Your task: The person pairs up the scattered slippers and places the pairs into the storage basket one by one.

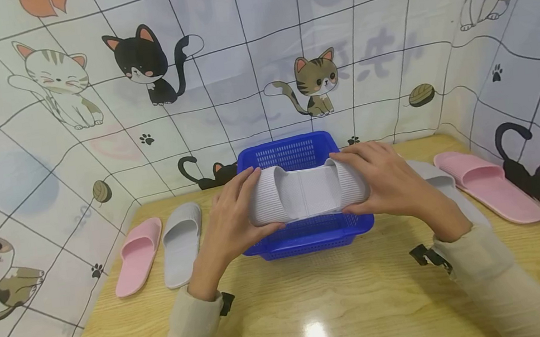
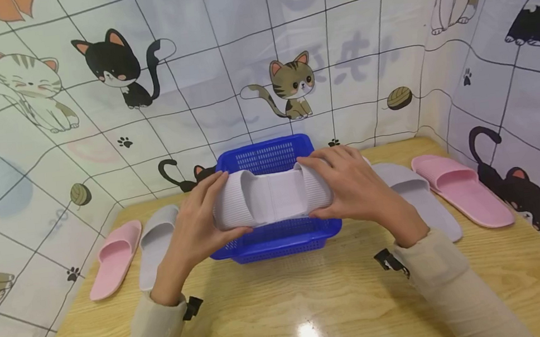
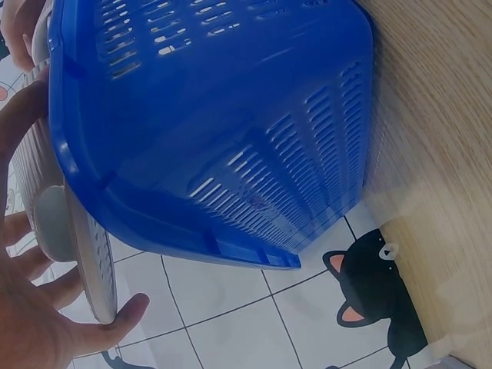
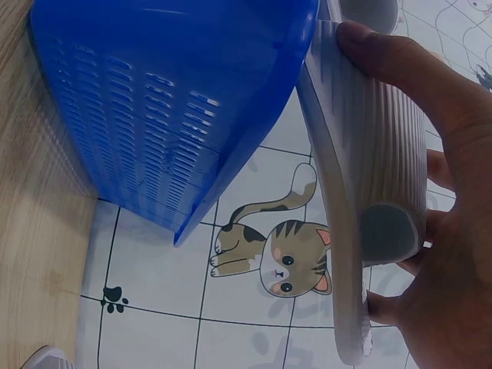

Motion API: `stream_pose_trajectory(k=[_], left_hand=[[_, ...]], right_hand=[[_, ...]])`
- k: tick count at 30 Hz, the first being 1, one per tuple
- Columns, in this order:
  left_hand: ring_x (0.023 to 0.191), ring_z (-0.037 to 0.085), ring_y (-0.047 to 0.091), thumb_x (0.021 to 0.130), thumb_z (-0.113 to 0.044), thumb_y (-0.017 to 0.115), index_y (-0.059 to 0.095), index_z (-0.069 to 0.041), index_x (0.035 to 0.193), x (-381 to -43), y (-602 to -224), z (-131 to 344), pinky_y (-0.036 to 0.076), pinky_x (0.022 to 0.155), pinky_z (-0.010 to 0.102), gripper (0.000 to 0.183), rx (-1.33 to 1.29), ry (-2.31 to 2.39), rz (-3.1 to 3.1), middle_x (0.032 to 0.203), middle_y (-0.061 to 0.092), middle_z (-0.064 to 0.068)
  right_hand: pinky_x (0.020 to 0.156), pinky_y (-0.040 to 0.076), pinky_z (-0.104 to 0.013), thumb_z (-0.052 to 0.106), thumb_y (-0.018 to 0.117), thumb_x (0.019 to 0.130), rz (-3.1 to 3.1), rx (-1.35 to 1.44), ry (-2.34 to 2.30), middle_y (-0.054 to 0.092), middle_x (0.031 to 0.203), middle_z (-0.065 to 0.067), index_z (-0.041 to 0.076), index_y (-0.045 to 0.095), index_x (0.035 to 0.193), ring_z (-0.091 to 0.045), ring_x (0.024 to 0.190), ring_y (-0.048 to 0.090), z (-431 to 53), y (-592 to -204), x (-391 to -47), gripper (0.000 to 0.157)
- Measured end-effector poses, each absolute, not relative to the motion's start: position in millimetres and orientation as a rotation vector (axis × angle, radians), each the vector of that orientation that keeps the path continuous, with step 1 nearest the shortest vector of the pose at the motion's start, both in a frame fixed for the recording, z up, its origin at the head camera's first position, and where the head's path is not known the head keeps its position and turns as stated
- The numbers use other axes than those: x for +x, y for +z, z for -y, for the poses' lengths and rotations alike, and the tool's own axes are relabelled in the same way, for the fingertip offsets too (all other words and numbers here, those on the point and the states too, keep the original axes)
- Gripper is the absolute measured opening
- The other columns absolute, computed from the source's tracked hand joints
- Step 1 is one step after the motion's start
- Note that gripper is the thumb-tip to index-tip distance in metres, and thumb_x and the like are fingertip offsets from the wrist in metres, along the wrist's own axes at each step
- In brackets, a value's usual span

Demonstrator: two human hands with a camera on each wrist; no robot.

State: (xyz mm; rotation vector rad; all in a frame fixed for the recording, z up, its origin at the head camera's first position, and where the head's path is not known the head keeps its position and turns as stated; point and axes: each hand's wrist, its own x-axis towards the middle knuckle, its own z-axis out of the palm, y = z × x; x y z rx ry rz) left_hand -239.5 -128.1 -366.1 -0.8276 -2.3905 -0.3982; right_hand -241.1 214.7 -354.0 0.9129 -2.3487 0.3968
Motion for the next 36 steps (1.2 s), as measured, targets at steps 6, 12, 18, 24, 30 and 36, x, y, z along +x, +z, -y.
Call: stream_pose_trajectory(k=[6,12,18,24,30,36], left_hand=[[0.142,0.031,0.05,0.064,-0.06,0.094,0.037,-0.019,0.16,-238.9,-365.0,127.0,0.048,0.104,0.056,0.119,-0.824,-0.407,2.4,0.158,0.047,0.01],[0.142,0.031,0.05,0.064,-0.061,0.093,0.038,-0.018,0.159,-238.8,-365.3,126.4,0.048,0.105,0.055,0.118,-0.824,-0.403,2.398,0.158,0.047,0.01],[0.141,0.031,0.05,0.064,-0.06,0.093,0.039,-0.017,0.159,-238.6,-365.0,126.0,0.048,0.104,0.056,0.117,-0.829,-0.406,2.391,0.157,0.048,0.01],[0.141,0.031,0.051,0.063,-0.06,0.094,0.04,-0.016,0.158,-238.8,-365.8,124.8,0.049,0.103,0.057,0.117,-0.828,-0.397,2.385,0.157,0.049,0.01],[0.14,0.032,0.052,0.061,-0.058,0.096,0.042,-0.014,0.157,-238.0,-366.8,124.1,0.05,0.103,0.057,0.118,-0.827,-0.402,2.379,0.156,0.049,0.011],[0.14,0.032,0.052,0.062,-0.057,0.095,0.041,-0.015,0.157,-237.2,-366.4,123.1,0.049,0.105,0.057,0.118,-0.827,-0.398,2.381,0.156,0.049,0.011]], right_hand=[[0.104,0.042,-0.064,0.051,0.097,0.055,2.359,0.904,0.398,0.062,0.135,-0.017,0.011,0.058,0.144,-0.039,0.122,0.056,-214.8,-353.1,-240.6,0.105],[0.105,0.04,-0.064,0.051,0.098,0.054,2.353,0.911,0.404,0.062,0.134,-0.016,0.011,0.059,0.143,-0.039,0.122,0.056,-214.0,-353.2,-240.8,0.105],[0.105,0.04,-0.063,0.051,0.097,0.054,2.347,0.92,0.403,0.063,0.134,-0.016,0.01,0.059,0.142,-0.038,0.122,0.056,-213.2,-354.3,-241.0,0.105],[0.105,0.041,-0.063,0.05,0.098,0.053,2.347,0.917,0.401,0.063,0.134,-0.016,0.011,0.059,0.142,-0.038,0.122,0.056,-212.9,-355.1,-241.1,0.105],[0.105,0.041,-0.063,0.05,0.098,0.053,2.351,0.916,0.394,0.062,0.135,-0.016,0.011,0.059,0.142,-0.038,0.122,0.056,-212.6,-355.7,-240.4,0.105],[0.105,0.041,-0.063,0.05,0.098,0.054,2.35,0.92,0.397,0.062,0.135,-0.016,0.011,0.059,0.142,-0.038,0.124,0.055,-211.9,-355.2,-240.4,0.105]])
